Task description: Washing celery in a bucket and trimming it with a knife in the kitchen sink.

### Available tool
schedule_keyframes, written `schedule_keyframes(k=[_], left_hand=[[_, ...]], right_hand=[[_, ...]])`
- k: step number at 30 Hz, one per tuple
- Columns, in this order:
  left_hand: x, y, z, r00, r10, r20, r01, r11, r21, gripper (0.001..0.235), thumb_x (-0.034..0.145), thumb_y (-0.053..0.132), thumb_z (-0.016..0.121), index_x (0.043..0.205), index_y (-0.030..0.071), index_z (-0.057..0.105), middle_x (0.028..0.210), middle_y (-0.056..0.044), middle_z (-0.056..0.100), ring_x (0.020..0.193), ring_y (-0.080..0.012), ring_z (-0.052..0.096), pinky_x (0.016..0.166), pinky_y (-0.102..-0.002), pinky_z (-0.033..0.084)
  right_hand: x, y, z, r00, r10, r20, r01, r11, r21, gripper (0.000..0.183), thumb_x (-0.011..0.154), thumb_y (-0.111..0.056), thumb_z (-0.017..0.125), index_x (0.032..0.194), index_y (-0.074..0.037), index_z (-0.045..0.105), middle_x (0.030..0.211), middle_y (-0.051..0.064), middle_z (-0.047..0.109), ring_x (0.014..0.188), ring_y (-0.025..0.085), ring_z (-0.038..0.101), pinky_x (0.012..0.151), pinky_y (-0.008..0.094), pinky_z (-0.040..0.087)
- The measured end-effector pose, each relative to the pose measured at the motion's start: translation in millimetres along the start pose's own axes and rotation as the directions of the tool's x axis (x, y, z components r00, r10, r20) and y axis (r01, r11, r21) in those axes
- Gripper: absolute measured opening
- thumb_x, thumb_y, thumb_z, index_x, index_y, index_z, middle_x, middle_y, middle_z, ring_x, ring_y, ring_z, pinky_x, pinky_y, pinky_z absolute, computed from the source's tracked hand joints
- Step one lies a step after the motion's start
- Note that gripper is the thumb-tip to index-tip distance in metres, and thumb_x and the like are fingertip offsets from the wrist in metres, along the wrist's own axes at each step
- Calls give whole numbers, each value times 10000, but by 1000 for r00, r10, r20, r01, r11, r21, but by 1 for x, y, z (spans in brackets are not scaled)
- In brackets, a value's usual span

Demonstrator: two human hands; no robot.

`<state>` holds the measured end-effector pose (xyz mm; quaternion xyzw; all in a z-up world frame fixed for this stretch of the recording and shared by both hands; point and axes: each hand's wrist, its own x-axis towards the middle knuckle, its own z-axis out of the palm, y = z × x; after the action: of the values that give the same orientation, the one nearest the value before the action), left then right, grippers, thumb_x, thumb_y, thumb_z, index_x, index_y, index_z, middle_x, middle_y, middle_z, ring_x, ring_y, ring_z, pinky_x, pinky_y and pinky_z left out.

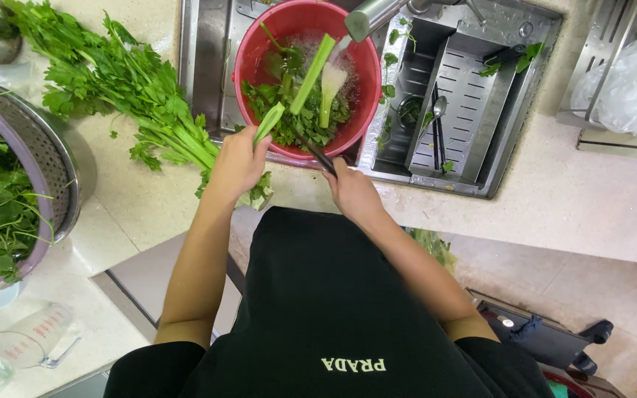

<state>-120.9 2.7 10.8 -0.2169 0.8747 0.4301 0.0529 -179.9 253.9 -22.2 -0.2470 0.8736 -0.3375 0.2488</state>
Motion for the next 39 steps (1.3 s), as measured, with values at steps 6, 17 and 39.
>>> schedule_keyframes(k=[6,17,39], left_hand=[[7,-5,6,996,40,-80,-51,988,-146,237,1015,205,622,1124,4,683,925,-232,714,870,-398,711,759,-452,530],[41,14,18,829,332,-450,-300,943,143,665,891,148,768,1424,-105,462,1292,-248,601,1206,-374,583,1043,-471,414],[-66,-139,37,694,-658,-291,354,664,-659,373,970,402,625,1070,43,634,868,-108,700,735,-260,708,603,-400,578]], right_hand=[[-20,29,-26,989,142,-40,-143,990,-13,263,1030,-232,598,1181,-22,546,713,243,652,666,474,648,569,547,483],[-67,140,-91,862,496,-106,-446,841,307,245,1068,-245,537,1188,-39,593,753,65,635,598,172,563,575,349,451],[59,-53,69,839,-473,269,430,879,205,585,936,-297,748,1380,8,521,1355,209,545,1299,366,538,1112,449,427]])
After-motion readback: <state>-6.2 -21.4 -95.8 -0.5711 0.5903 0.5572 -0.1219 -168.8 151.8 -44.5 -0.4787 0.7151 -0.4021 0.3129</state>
